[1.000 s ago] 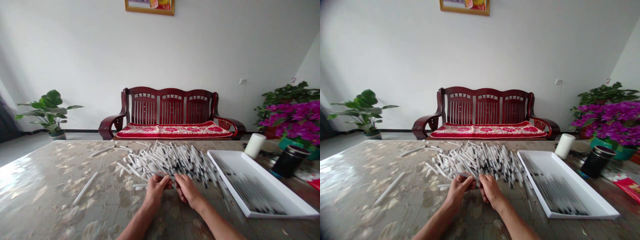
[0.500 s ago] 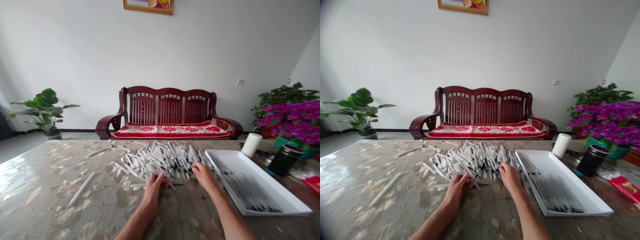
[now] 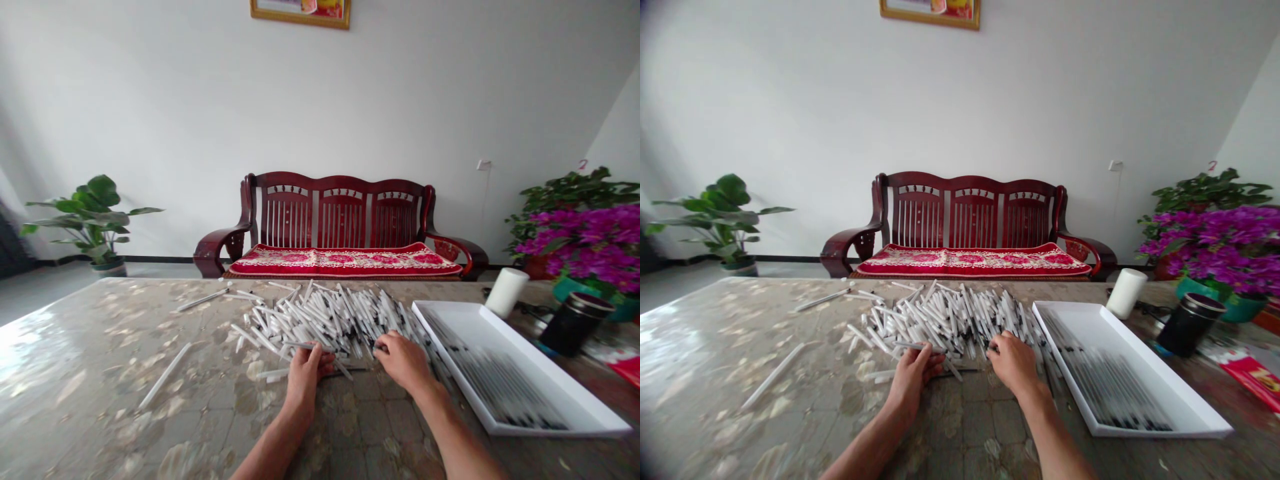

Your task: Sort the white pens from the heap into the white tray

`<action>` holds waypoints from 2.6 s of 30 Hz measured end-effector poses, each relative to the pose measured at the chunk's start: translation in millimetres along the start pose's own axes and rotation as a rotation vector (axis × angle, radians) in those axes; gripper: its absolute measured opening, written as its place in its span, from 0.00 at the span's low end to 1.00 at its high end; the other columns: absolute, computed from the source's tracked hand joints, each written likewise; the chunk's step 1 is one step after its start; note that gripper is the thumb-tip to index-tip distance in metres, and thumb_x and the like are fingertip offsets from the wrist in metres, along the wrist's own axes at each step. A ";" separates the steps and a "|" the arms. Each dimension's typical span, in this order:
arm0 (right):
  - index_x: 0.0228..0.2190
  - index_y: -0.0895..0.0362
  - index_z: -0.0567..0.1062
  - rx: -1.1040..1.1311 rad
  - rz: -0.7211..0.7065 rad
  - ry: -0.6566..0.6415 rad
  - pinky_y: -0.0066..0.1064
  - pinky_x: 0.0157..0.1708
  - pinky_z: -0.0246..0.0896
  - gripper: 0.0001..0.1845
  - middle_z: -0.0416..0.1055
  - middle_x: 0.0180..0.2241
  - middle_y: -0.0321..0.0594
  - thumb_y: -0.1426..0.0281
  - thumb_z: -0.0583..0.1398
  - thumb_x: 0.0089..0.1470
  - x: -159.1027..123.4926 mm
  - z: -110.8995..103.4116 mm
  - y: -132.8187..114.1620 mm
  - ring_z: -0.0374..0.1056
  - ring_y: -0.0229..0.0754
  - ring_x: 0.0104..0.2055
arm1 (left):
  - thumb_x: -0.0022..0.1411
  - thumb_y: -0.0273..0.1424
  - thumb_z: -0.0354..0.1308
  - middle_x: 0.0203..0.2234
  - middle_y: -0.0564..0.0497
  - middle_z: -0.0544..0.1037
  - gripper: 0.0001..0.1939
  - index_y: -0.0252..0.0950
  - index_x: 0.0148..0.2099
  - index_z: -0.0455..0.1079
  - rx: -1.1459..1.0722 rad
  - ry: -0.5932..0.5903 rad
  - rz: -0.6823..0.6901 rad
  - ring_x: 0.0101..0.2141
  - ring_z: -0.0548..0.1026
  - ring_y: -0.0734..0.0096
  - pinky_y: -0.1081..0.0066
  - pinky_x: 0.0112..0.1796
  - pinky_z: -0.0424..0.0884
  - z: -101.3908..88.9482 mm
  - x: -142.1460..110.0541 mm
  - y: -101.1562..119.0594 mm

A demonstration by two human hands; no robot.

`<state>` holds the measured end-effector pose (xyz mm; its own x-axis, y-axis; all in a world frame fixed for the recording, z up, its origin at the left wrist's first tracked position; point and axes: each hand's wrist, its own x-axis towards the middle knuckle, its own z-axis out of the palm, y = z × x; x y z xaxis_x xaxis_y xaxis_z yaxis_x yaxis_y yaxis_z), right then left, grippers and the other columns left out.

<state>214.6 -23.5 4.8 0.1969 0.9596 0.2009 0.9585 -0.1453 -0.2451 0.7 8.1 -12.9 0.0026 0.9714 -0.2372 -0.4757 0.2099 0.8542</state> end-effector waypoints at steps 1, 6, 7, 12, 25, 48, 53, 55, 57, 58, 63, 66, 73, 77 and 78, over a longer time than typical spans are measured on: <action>0.37 0.52 0.80 -0.017 -0.005 -0.012 0.29 0.35 0.58 0.08 0.78 0.39 0.38 0.69 0.62 0.54 -1.0 -1.3 -1.1 0.75 0.44 0.40 | 0.49 0.39 0.72 0.24 0.52 0.77 0.19 0.35 0.35 0.68 0.000 0.002 0.000 0.26 0.79 0.69 0.72 0.26 0.75 0.0 0.1 -0.2; 0.39 0.54 0.78 -0.099 -0.051 -0.067 0.29 0.38 0.60 0.10 0.78 0.42 0.41 0.74 0.60 0.55 -4.0 -2.9 -5.7 0.75 0.45 0.45 | 0.49 0.38 0.71 0.25 0.52 0.77 0.19 0.35 0.36 0.68 -0.019 -0.006 0.006 0.26 0.79 0.68 0.71 0.26 0.75 -0.5 1.2 -1.1; 0.39 0.54 0.78 -0.121 -0.054 -0.078 0.29 0.39 0.61 0.10 0.78 0.42 0.42 0.75 0.59 0.56 -4.6 -2.8 -7.2 0.75 0.45 0.46 | 0.48 0.39 0.72 0.25 0.52 0.77 0.19 0.36 0.36 0.68 -0.022 -0.008 0.006 0.26 0.79 0.68 0.71 0.26 0.75 -0.8 1.5 -1.5; 0.42 0.58 0.77 -0.226 -0.035 -0.110 0.31 0.38 0.63 0.17 0.76 0.45 0.48 0.81 0.53 0.57 -8.7 -4.0 -18.3 0.75 0.47 0.45 | 0.43 0.43 0.73 0.25 0.53 0.78 0.23 0.38 0.35 0.67 0.001 -0.047 0.030 0.28 0.80 0.65 0.70 0.28 0.75 -1.6 1.8 -3.0; 0.39 0.57 0.75 -0.159 -0.024 0.038 0.31 0.37 0.64 0.14 0.77 0.41 0.51 0.80 0.52 0.60 -8.0 9.5 -14.0 0.76 0.47 0.43 | 0.54 0.49 0.61 0.23 0.53 0.74 0.19 0.38 0.37 0.73 0.356 -0.089 0.346 0.28 0.74 0.65 0.68 0.33 0.71 -9.0 4.8 6.1; 0.38 0.52 0.81 0.602 -0.369 0.314 0.33 0.44 0.70 0.14 0.76 0.38 0.42 0.75 0.57 0.57 -0.1 12.7 -25.3 0.74 0.43 0.42 | 0.66 0.30 0.53 0.34 0.48 0.80 0.18 0.47 0.52 0.79 1.306 -0.244 0.670 0.38 0.78 0.63 0.71 0.38 0.67 -13.1 -6.7 19.2; 0.39 0.52 0.82 0.622 -0.426 0.276 0.31 0.43 0.70 0.14 0.75 0.38 0.42 0.74 0.56 0.59 -2.2 12.7 -26.7 0.73 0.41 0.42 | 0.65 0.30 0.54 0.34 0.47 0.80 0.17 0.47 0.51 0.79 1.318 -0.266 0.689 0.39 0.77 0.61 0.70 0.39 0.67 -13.1 -6.1 20.4; 0.39 0.51 0.82 0.637 -0.460 0.261 0.30 0.42 0.69 0.14 0.75 0.37 0.41 0.74 0.57 0.59 -2.9 12.1 -26.9 0.73 0.40 0.41 | 0.65 0.31 0.54 0.35 0.47 0.80 0.16 0.46 0.49 0.80 1.319 -0.278 0.700 0.39 0.77 0.61 0.70 0.39 0.67 -13.0 -6.4 21.0; 0.39 0.51 0.82 0.644 -0.482 0.245 0.30 0.42 0.69 0.13 0.75 0.37 0.41 0.74 0.57 0.59 -3.2 11.5 -26.9 0.73 0.40 0.40 | 0.65 0.31 0.54 0.34 0.46 0.80 0.15 0.45 0.47 0.81 1.319 -0.288 0.716 0.39 0.77 0.60 0.69 0.39 0.67 -13.0 -6.7 21.6; 0.38 0.52 0.82 0.647 -0.484 0.234 0.30 0.41 0.69 0.13 0.75 0.37 0.41 0.74 0.57 0.59 -3.3 11.1 -26.9 0.73 0.40 0.40 | 0.65 0.31 0.54 0.33 0.46 0.80 0.14 0.45 0.46 0.81 1.317 -0.293 0.728 0.38 0.77 0.60 0.69 0.38 0.67 -13.0 -6.8 21.9; 0.36 0.53 0.83 0.683 -0.415 0.126 0.30 0.42 0.69 0.12 0.76 0.35 0.41 0.74 0.59 0.57 -3.3 5.2 -28.3 0.73 0.41 0.40 | 0.65 0.30 0.55 0.32 0.46 0.79 0.13 0.44 0.44 0.81 1.355 -0.334 0.800 0.37 0.76 0.62 0.71 0.36 0.67 -13.0 -7.3 25.3; 0.33 0.54 0.83 0.731 -0.339 0.018 0.30 0.38 0.69 0.10 0.77 0.33 0.40 0.74 0.60 0.54 -3.2 0.2 -28.6 0.73 0.41 0.37 | 0.66 0.29 0.55 0.32 0.47 0.79 0.13 0.45 0.45 0.80 1.440 -0.371 0.863 0.36 0.76 0.63 0.71 0.35 0.66 -14.0 -7.2 28.1; 0.29 0.56 0.82 0.904 -0.087 -0.304 0.26 0.22 0.59 0.07 0.72 0.21 0.33 0.70 0.62 0.49 -4.2 -1.3 -25.5 0.65 0.36 0.21 | 0.66 0.29 0.56 0.30 0.48 0.78 0.11 0.45 0.42 0.80 1.480 -0.454 0.944 0.34 0.74 0.64 0.72 0.33 0.64 -17.7 -6.6 26.0; 0.35 0.56 0.80 1.143 -0.045 -0.374 0.28 0.28 0.64 0.15 0.72 0.23 0.33 0.58 0.65 0.49 -5.2 -6.9 -25.1 0.67 0.38 0.25 | 0.65 0.29 0.54 0.31 0.48 0.78 0.12 0.45 0.41 0.80 1.332 -0.395 0.807 0.35 0.76 0.64 0.72 0.35 0.65 -13.9 -8.3 20.5; 0.40 0.55 0.79 1.249 -0.046 -0.384 0.29 0.30 0.65 0.20 0.73 0.27 0.34 0.55 0.66 0.49 -5.7 -8.9 -25.7 0.69 0.38 0.28 | 0.65 0.30 0.54 0.32 0.48 0.78 0.12 0.45 0.41 0.80 1.251 -0.363 0.746 0.35 0.76 0.64 0.72 0.35 0.65 -12.6 -8.5 18.3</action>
<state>190.7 -27.4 18.4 -0.1006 0.9949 0.0013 0.0850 0.0099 -0.9963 -19.1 2.3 -1.0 0.4066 0.8292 0.3835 0.5717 -0.5583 0.6012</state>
